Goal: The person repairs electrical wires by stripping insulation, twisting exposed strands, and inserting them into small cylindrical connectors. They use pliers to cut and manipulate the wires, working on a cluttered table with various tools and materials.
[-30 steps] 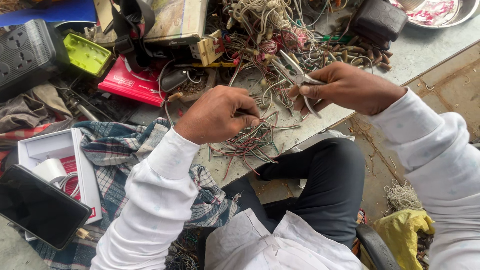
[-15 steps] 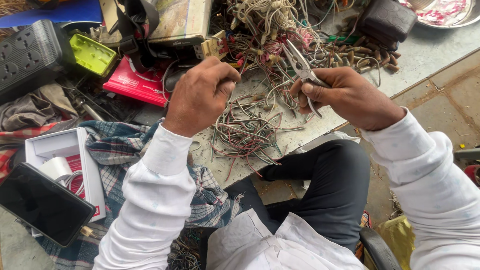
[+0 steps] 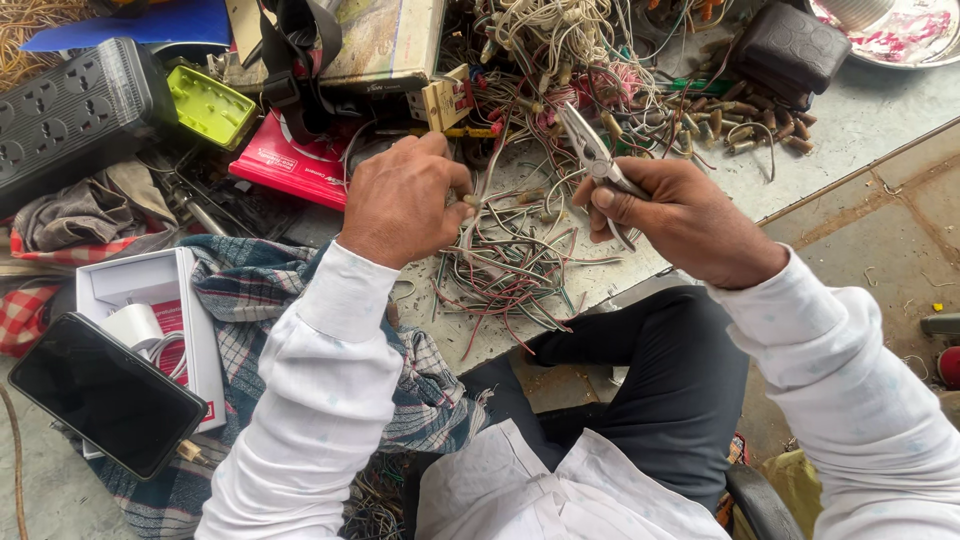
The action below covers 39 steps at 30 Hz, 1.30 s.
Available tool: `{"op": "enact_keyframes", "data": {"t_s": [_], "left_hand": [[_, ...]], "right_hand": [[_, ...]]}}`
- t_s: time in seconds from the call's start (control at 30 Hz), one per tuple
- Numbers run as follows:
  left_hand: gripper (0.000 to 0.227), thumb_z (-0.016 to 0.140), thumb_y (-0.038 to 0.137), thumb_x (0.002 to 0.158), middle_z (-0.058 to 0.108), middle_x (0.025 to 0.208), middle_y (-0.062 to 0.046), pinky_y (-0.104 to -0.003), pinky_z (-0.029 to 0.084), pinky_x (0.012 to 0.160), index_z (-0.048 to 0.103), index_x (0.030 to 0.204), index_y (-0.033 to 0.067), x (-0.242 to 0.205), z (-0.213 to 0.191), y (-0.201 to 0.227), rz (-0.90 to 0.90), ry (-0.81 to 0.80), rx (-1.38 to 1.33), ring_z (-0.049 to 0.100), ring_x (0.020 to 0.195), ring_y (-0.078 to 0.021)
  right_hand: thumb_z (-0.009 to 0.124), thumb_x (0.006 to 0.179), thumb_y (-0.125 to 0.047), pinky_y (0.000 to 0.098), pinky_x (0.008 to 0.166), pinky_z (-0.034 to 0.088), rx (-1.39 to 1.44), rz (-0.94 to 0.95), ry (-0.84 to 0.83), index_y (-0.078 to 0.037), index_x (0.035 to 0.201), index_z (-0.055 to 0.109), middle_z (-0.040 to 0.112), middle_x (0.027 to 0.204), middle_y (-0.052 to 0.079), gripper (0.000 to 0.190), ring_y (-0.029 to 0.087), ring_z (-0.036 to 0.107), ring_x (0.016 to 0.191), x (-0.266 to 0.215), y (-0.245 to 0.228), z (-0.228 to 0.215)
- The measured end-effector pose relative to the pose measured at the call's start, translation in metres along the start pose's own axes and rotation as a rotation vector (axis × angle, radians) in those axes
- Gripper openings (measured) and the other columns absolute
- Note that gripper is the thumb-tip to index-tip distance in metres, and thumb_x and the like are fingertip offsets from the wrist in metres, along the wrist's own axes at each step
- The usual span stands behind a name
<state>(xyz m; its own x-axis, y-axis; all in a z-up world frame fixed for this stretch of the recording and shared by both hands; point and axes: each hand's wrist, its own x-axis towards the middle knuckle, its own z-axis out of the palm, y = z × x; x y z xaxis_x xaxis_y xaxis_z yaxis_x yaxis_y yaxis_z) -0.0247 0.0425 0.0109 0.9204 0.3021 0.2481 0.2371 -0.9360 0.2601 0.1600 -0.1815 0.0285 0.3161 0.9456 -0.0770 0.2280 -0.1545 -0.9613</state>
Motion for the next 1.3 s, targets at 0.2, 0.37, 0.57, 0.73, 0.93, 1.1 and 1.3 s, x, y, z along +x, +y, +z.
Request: {"op": "enact_keyframes", "data": {"t_s": [0.2, 0.37, 0.57, 0.73, 0.93, 1.1, 1.3], "left_hand": [[0.016, 0.085, 0.021, 0.083, 0.073, 0.097, -0.002, -0.041, 0.051, 0.077, 0.081, 0.096, 0.0138, 0.002, -0.010, 0.014, 0.141, 0.220, -0.225, 0.070, 0.088, -0.0224], [0.022, 0.080, 0.011, 0.087, 0.075, 0.115, -0.006, -0.041, 0.047, 0.095, 0.071, 0.107, 0.0110, 0.001, -0.010, 0.023, 0.359, 0.419, -0.237, 0.070, 0.109, -0.0268], [0.023, 0.075, 0.007, 0.093, 0.073, 0.115, -0.011, -0.042, 0.046, 0.100, 0.065, 0.114, 0.0062, 0.003, 0.004, 0.027, 0.368, 0.441, -0.314, 0.070, 0.112, -0.0285], [0.027, 0.076, 0.009, 0.096, 0.070, 0.103, -0.007, -0.043, 0.048, 0.101, 0.054, 0.112, 0.0057, 0.004, 0.017, 0.025, 0.363, 0.451, -0.460, 0.069, 0.104, -0.0294], [0.038, 0.080, 0.020, 0.096, 0.060, 0.094, -0.006, -0.038, 0.051, 0.086, 0.048, 0.111, 0.0064, 0.003, 0.018, 0.029, 0.383, 0.421, -0.653, 0.065, 0.090, -0.0257], [0.041, 0.083, 0.036, 0.091, 0.063, 0.093, -0.002, -0.033, 0.053, 0.082, 0.055, 0.107, 0.0103, -0.001, 0.008, 0.031, 0.426, 0.221, -0.962, 0.066, 0.088, -0.0163], [0.035, 0.086, 0.032, 0.083, 0.064, 0.087, -0.002, -0.033, 0.050, 0.079, 0.062, 0.091, 0.0074, -0.003, -0.003, 0.037, 0.414, 0.062, -0.993, 0.063, 0.083, -0.0180]], "right_hand": [[0.073, 0.102, -0.017, 0.0241, 0.066, 0.050, 0.061, -0.261, 0.207, -0.004, 0.102, 0.063, 0.064, 0.085, 0.002, 0.016, 0.008, 0.061, 0.075, 0.014, -0.005, 0.022], [0.080, 0.099, -0.011, 0.0242, 0.074, 0.051, 0.082, -0.446, 0.202, -0.003, 0.100, 0.060, 0.067, 0.099, 0.003, 0.022, 0.007, 0.059, 0.084, 0.034, -0.017, 0.032], [0.083, 0.093, -0.003, 0.0265, 0.083, 0.061, -0.072, -0.536, 0.239, -0.002, 0.101, 0.059, 0.068, 0.102, 0.004, 0.025, 0.009, 0.067, 0.093, 0.038, -0.024, 0.045], [0.082, 0.097, -0.003, 0.0260, 0.080, 0.058, -0.176, -0.541, 0.291, -0.002, 0.095, 0.051, 0.068, 0.097, 0.006, 0.031, 0.010, 0.066, 0.090, 0.029, -0.033, 0.047], [0.076, 0.098, -0.001, 0.0263, 0.081, 0.060, -0.010, -0.393, 0.257, -0.002, 0.099, 0.055, 0.072, 0.100, 0.007, 0.021, 0.011, 0.070, 0.093, 0.015, -0.035, 0.043], [0.076, 0.093, 0.005, 0.0303, 0.083, 0.063, 0.133, -0.504, 0.279, -0.003, 0.106, 0.052, 0.070, 0.100, 0.009, 0.029, 0.016, 0.073, 0.098, 0.003, -0.025, 0.050], [0.080, 0.088, 0.010, 0.0312, 0.087, 0.064, 0.105, -0.553, 0.285, -0.003, 0.105, 0.052, 0.063, 0.095, 0.007, 0.036, 0.018, 0.072, 0.101, -0.005, -0.015, 0.057]]}}
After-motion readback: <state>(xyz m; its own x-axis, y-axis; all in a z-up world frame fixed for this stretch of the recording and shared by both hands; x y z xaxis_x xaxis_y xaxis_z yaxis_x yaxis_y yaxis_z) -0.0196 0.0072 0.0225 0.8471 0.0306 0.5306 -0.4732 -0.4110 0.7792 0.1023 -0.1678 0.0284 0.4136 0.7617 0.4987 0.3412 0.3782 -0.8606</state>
